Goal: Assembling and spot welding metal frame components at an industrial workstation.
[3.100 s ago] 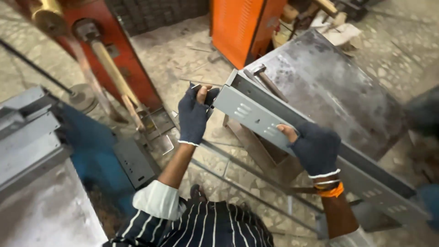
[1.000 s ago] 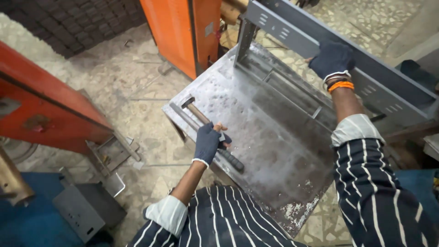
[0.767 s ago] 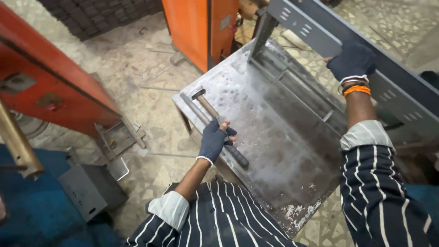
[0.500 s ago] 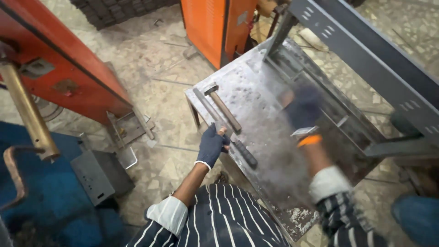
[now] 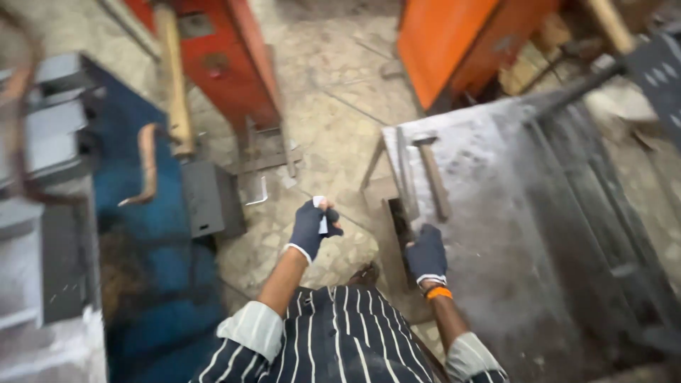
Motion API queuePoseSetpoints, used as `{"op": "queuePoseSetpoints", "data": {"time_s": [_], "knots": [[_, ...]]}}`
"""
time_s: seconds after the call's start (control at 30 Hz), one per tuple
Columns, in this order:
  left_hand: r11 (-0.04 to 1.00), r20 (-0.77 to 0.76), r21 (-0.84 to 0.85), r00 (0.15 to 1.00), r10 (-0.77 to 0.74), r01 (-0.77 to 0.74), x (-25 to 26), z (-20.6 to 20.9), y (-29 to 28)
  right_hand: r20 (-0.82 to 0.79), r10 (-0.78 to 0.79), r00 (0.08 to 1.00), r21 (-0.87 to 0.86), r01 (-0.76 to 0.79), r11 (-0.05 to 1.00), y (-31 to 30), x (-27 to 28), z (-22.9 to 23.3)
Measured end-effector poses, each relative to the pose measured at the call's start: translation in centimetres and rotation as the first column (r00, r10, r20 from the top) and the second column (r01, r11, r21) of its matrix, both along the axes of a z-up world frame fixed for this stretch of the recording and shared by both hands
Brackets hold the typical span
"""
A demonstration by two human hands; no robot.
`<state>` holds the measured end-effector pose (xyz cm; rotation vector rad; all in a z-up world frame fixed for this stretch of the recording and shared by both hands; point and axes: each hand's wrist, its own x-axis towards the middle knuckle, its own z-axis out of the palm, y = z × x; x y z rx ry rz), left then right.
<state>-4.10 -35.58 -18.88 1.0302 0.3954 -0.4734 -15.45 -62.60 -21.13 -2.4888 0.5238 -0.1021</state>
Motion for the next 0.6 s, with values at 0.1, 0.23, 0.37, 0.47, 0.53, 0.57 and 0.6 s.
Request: {"op": "queuePoseSetpoints", "data": {"time_s": [0.1, 0.23, 0.37, 0.47, 0.53, 0.57, 0.6], "knots": [[0.951, -0.134, -0.222, 0.973, 0.187, -0.214, 1.2, -6.4, 9.7, -0.044, -0.098, 0.994, 0.124, 0.103, 0.987, 3.5, 0.9, 0.6], [0.796, -0.122, -0.239, 0.831, 0.543, -0.555, 0.2, -6.2, 22.5, 0.241, 0.017, 0.97, 0.058, -0.032, 0.998, 9.5, 4.1, 2.7], [0.63, 0.127, 0.189, 0.655, 0.745, -0.753, 1.8, 3.2, 27.5, -0.056, 0.024, 0.998, 0.386, -0.001, 0.923, 15.8, 6.8, 10.1], [0.581, 0.257, 0.164, 0.603, 0.755, -0.797, 3.6, 10.9, 27.9, 0.251, 0.324, 0.912, 0.329, -0.395, 0.858, 18.9, 8.7, 15.6], [0.558, 0.321, 0.09, 0.554, 0.768, -0.825, 4.2, 14.9, 28.0, 0.429, 0.555, 0.713, 0.089, -0.644, 0.76, 20.8, 9.8, 19.1], [0.631, 0.362, 0.092, 0.616, 0.699, -0.77, 4.2, 16.7, 28.0, 0.388, 0.636, 0.667, 0.08, -0.712, 0.698, 21.7, 10.2, 20.5], [0.701, 0.404, 0.097, 0.672, 0.621, -0.707, 4.4, 18.6, 27.9, 0.346, 0.709, 0.614, 0.075, -0.771, 0.632, 22.5, 10.7, 22.0]]}}
